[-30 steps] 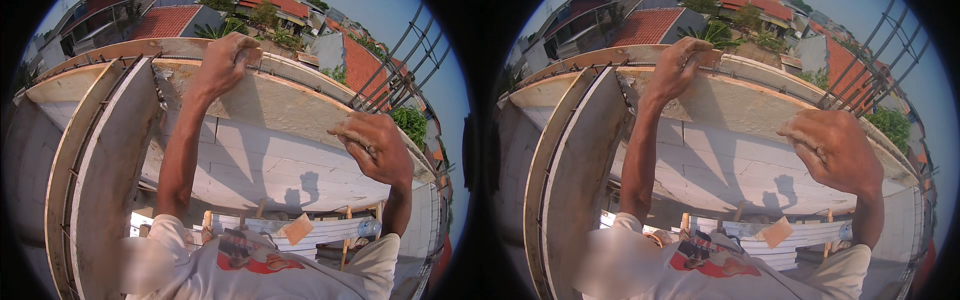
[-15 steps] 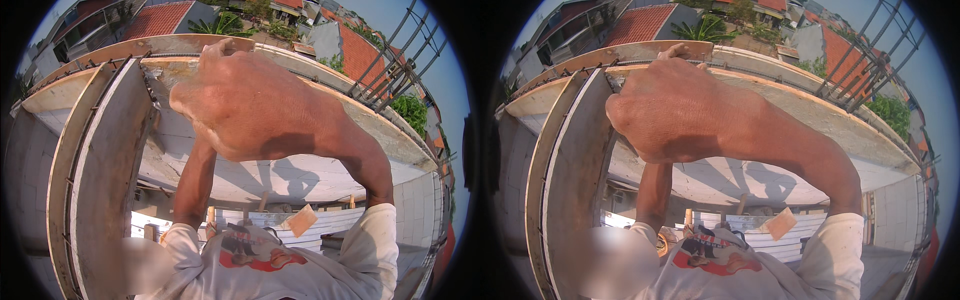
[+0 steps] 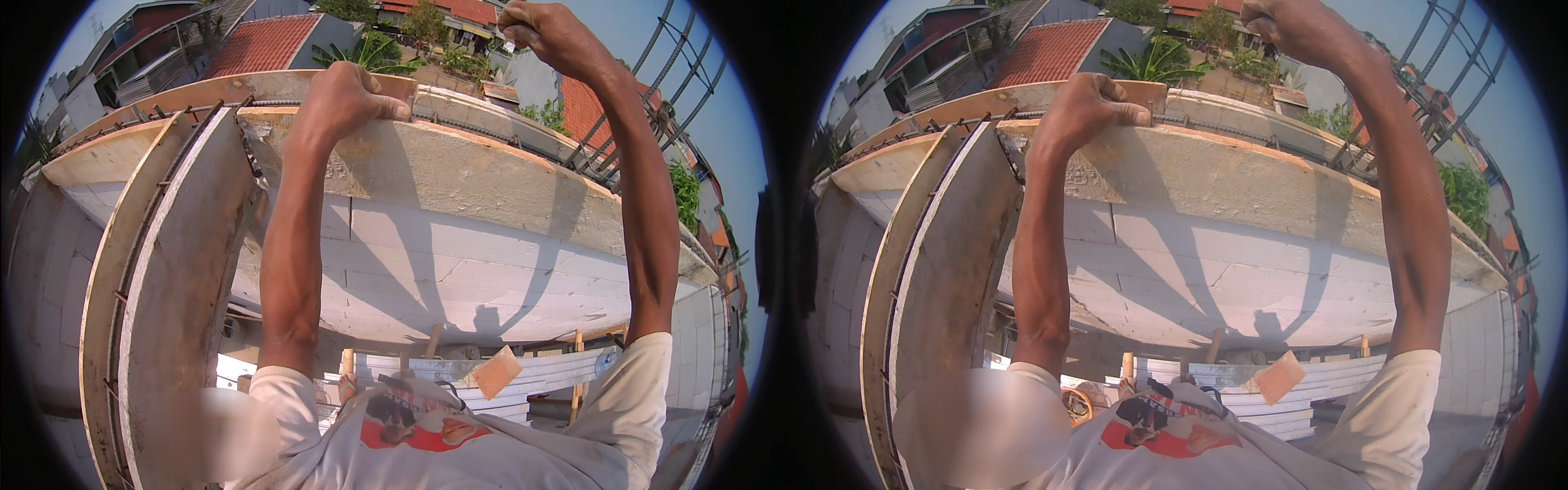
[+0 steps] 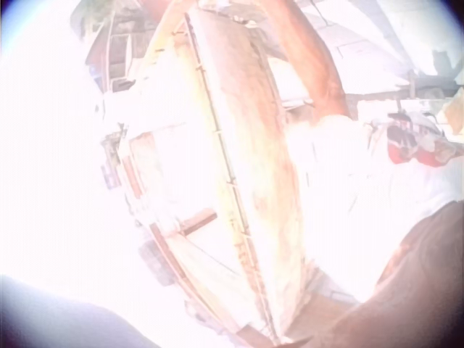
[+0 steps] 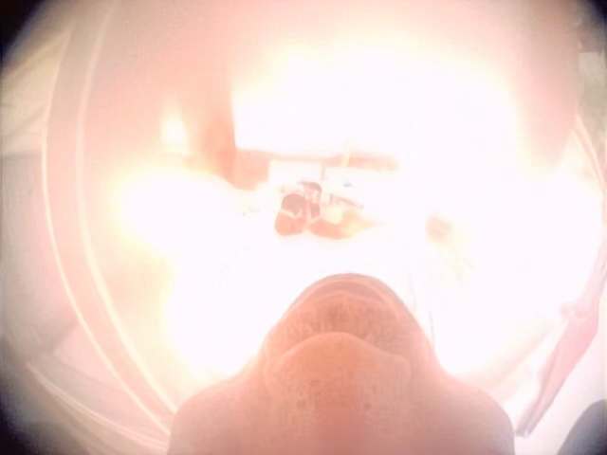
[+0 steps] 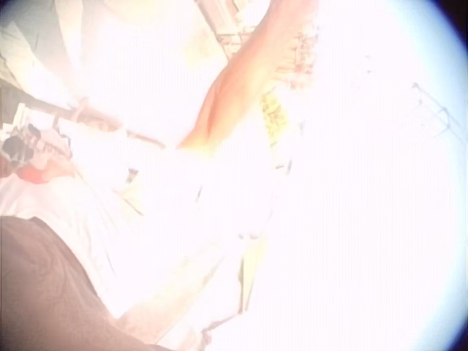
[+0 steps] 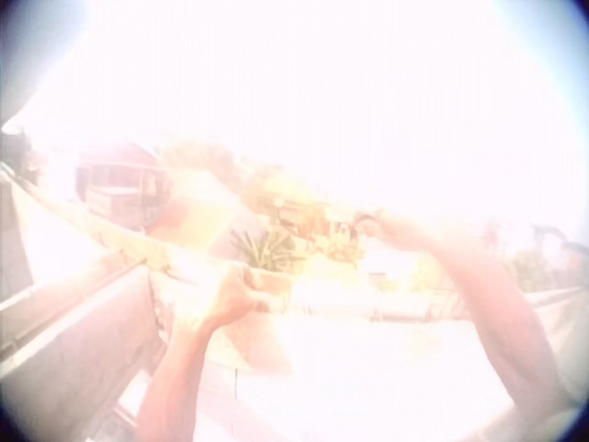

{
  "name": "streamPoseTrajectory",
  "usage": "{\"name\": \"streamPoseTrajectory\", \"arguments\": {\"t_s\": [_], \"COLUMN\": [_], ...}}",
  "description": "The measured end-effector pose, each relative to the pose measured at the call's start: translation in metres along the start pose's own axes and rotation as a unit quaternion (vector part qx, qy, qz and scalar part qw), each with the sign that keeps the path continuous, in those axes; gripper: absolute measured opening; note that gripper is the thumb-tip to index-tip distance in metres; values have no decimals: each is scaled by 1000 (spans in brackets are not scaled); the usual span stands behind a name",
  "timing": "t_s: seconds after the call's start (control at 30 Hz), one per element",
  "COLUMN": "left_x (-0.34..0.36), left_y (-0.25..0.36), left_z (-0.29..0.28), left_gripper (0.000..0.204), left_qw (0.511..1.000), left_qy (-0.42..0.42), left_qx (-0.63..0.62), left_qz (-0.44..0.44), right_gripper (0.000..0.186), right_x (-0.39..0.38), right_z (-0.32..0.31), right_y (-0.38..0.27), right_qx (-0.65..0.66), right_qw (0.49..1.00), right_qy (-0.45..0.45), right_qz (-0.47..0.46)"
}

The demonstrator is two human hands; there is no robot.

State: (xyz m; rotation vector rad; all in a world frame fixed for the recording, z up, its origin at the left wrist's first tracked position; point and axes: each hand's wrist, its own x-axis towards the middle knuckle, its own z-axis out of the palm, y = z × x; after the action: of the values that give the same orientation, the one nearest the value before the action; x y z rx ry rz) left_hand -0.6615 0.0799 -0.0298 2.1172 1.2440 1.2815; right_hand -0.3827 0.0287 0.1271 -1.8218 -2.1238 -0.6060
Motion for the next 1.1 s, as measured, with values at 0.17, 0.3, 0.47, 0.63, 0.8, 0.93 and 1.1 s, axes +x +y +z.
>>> {"name": "streamPoseTrajectory", "arguments": {"t_s": [0.17,0.3,0.47,0.63,0.8,0.93,1.1], "left_x": [3,-14,-31,-33,-27,-1,41], "left_y": [-3,8,11,16,6,0,3], "left_z": [-4,-1,9,3,-1,-9,0], "left_gripper": [60,63,44,47,34,41,27], "left_qw": [999,999,996,992,982,998,976], "left_qy": [-29,-23,28,35,12,15,-109], "left_qx": [-19,-23,-83,-124,-189,-50,37], "left_qz": [8,8,13,-16,-9,39,183], "right_gripper": [43,35,18,19,28,27,26], "right_x": [-71,-41,-32,-31,-33,-23,-23], "right_z": [-38,15,73,65,69,75,75], "right_y": [-74,-53,-46,-31,-36,-46,-54], "right_qx": [16,272,377,234,223,306,339], "right_qw": [997,952,856,832,834,807,796], "right_qy": [58,122,256,403,369,354,348], "right_qz": [39,-71,-243,-301,-344,-361,-363]}}
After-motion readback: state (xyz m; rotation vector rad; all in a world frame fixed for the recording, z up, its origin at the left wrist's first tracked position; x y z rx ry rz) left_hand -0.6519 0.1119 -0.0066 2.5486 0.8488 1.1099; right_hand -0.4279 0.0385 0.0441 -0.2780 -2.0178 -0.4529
